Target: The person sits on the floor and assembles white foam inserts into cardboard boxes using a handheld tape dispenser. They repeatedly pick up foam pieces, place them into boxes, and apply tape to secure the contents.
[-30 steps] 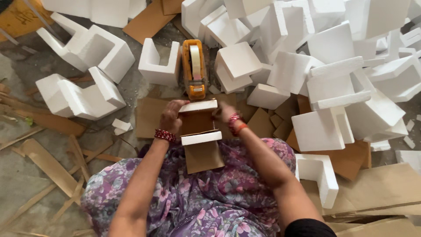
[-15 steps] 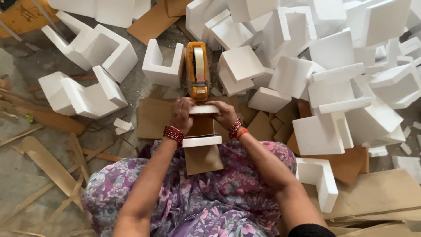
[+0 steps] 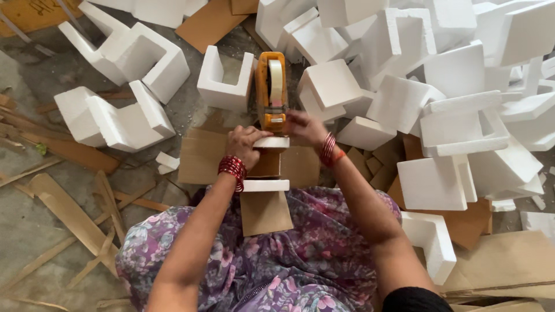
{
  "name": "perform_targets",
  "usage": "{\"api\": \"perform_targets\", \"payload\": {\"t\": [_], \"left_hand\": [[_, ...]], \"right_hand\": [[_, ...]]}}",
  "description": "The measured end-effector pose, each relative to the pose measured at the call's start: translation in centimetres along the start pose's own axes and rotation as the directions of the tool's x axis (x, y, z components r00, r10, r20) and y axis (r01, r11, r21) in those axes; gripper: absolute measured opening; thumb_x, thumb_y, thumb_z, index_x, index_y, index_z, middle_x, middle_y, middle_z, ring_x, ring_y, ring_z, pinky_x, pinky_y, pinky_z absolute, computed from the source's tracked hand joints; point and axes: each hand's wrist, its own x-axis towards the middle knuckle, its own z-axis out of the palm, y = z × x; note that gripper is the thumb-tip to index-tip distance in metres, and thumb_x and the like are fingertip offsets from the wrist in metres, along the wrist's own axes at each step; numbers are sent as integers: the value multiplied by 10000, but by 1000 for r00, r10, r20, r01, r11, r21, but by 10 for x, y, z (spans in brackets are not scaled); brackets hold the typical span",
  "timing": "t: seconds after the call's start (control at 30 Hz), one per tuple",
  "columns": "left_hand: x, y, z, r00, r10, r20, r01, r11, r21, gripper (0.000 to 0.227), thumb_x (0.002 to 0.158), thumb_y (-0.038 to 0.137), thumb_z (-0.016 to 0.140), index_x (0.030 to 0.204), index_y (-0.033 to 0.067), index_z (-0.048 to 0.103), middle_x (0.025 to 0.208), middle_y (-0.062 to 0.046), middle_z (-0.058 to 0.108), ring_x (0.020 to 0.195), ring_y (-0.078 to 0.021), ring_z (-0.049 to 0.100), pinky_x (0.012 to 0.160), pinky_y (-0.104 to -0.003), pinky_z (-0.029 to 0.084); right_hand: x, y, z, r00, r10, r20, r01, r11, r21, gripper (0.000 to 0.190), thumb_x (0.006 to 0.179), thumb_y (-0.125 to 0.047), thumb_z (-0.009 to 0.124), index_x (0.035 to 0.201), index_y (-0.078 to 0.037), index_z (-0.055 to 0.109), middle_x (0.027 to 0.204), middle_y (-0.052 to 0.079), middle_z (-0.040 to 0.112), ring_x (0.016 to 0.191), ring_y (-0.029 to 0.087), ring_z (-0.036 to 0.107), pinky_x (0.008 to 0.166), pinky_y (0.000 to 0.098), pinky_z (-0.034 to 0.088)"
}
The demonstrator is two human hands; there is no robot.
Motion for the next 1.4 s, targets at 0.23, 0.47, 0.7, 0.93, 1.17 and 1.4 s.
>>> {"api": "perform_targets", "payload": {"t": [0.23, 0.47, 0.7, 0.93, 1.17, 1.4], "left_hand": [[3, 7, 3, 994, -109, 15, 109, 994, 8, 557, 630, -23, 618, 1053, 294, 795, 1001, 37, 721, 958, -273, 577, 907, -397, 458], [4, 12, 1, 990, -137, 19, 137, 990, 12, 531, 643, -13, 637, 1056, 283, 792, 1005, 38, 713, 979, -269, 573, 907, -395, 455], [3, 16, -1, 988, -145, 50, 145, 989, 16, 585, 622, 3, 665, 1070, 358, 791, 1022, 46, 702, 973, -266, 569, 907, -391, 453], [4, 19, -1, 987, -160, 28, 160, 987, 7, 412, 676, 126, 762, 1036, 325, 782, 1026, 55, 708, 985, -257, 569, 892, -414, 440], [0, 16, 5, 994, -112, -1, 112, 993, 25, 539, 654, -13, 643, 1039, 333, 793, 1029, 75, 714, 1003, -256, 569, 908, -402, 454], [-21, 20, 6, 994, -109, 3, 109, 994, 5, 534, 607, -14, 625, 1004, 299, 798, 1022, 83, 713, 994, -258, 535, 894, -400, 426]], "right_hand": [[80, 55, 19, 868, 476, -141, -437, 868, 235, 439, 974, -437, 743, 1104, -20, 784, 679, 11, 631, 532, 93, 517, 466, 281, 417], [26, 27, 33, 852, 489, -186, -459, 870, 183, 359, 902, -375, 748, 1016, -38, 803, 683, -29, 692, 566, 59, 587, 490, 248, 470], [-56, -25, 36, 905, 396, -159, -290, 843, 452, 168, 933, -222, 766, 943, -55, 754, 835, 38, 745, 680, 83, 614, 603, 232, 495], [-110, -43, 63, 907, 419, 37, -332, 659, 675, 146, 949, -178, 722, 949, -35, 694, 802, 44, 728, 659, 96, 645, 623, 239, 548], [-122, -63, 48, 884, 443, 148, -384, 511, 769, 135, 995, -186, 693, 1022, -60, 652, 758, 17, 680, 640, 89, 625, 578, 224, 523], [-129, -75, 60, 882, 458, 106, -379, 558, 738, 210, 951, -140, 674, 1155, -92, 655, 862, 25, 732, 735, 89, 684, 623, 227, 553]]}}
